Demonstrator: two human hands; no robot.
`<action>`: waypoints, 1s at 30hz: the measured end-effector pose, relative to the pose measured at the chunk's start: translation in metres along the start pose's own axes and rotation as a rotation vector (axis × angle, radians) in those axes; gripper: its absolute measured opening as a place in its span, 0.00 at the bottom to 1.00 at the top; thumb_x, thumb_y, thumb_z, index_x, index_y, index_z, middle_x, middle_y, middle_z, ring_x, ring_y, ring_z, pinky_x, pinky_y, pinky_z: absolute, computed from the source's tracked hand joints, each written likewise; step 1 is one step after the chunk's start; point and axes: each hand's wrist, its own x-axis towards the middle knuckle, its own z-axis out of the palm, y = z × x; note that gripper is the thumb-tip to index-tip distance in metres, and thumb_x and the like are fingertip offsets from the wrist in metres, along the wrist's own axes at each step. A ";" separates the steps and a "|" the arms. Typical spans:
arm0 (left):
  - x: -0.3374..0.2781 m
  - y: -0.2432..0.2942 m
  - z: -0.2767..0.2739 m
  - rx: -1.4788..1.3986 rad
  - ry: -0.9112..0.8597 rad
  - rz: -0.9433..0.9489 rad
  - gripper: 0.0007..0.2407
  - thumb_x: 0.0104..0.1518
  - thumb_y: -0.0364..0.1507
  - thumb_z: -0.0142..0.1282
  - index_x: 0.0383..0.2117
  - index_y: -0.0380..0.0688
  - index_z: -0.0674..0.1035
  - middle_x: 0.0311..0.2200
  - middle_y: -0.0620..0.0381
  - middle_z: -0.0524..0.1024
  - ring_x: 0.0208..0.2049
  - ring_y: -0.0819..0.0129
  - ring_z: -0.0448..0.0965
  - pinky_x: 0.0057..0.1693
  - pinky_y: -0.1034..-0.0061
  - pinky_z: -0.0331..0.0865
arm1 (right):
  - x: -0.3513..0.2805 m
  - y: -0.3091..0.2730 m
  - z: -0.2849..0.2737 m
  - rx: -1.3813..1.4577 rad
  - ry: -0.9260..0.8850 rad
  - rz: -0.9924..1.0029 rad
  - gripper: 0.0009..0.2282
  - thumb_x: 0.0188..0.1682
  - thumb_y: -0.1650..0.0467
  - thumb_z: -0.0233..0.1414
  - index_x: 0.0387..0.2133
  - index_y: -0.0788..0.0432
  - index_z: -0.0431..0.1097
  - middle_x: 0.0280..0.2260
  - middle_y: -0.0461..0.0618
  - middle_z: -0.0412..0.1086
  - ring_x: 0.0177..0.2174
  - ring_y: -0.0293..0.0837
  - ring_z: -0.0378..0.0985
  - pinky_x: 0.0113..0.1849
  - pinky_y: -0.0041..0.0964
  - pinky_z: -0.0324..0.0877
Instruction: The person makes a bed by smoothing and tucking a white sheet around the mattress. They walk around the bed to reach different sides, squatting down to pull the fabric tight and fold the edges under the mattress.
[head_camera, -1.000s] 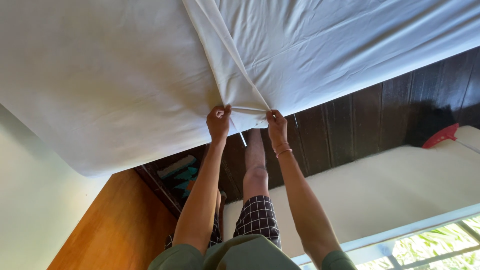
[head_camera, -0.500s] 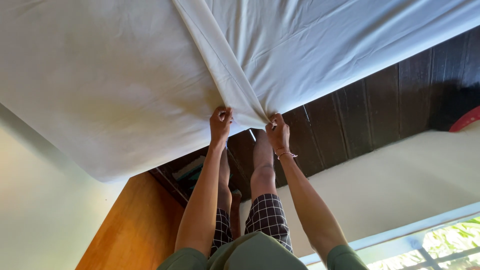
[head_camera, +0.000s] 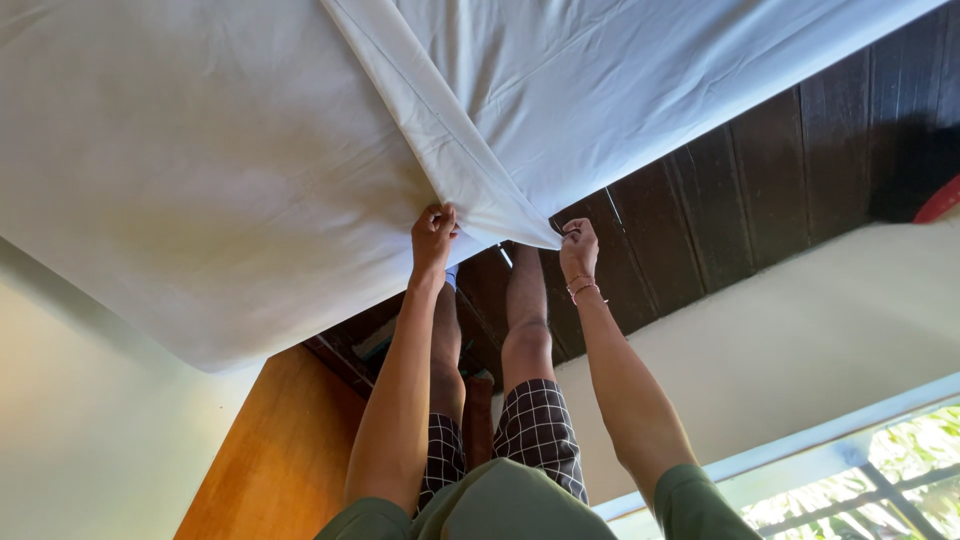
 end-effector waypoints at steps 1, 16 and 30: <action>-0.007 0.008 0.001 0.018 0.000 0.013 0.09 0.66 0.40 0.53 0.37 0.51 0.74 0.33 0.64 0.77 0.37 0.75 0.77 0.46 0.82 0.72 | -0.008 -0.008 -0.008 0.008 0.034 -0.042 0.10 0.46 0.77 0.44 0.33 0.46 0.66 0.28 0.45 0.76 0.36 0.53 0.78 0.43 0.51 0.69; 0.013 -0.026 0.007 0.173 0.028 0.173 0.08 0.59 0.33 0.66 0.36 0.46 0.78 0.29 0.58 0.80 0.36 0.69 0.82 0.50 0.67 0.74 | -0.025 -0.162 0.015 -0.301 0.126 -0.646 0.11 0.44 0.62 0.62 0.35 0.51 0.70 0.34 0.43 0.63 0.39 0.48 0.66 0.40 0.45 0.64; -0.013 0.003 0.026 0.362 0.095 0.199 0.12 0.58 0.37 0.64 0.40 0.42 0.82 0.35 0.48 0.84 0.41 0.53 0.85 0.49 0.59 0.76 | -0.020 -0.181 -0.040 0.185 -0.234 -0.347 0.06 0.55 0.65 0.53 0.34 0.53 0.73 0.18 0.46 0.68 0.23 0.43 0.73 0.34 0.43 0.73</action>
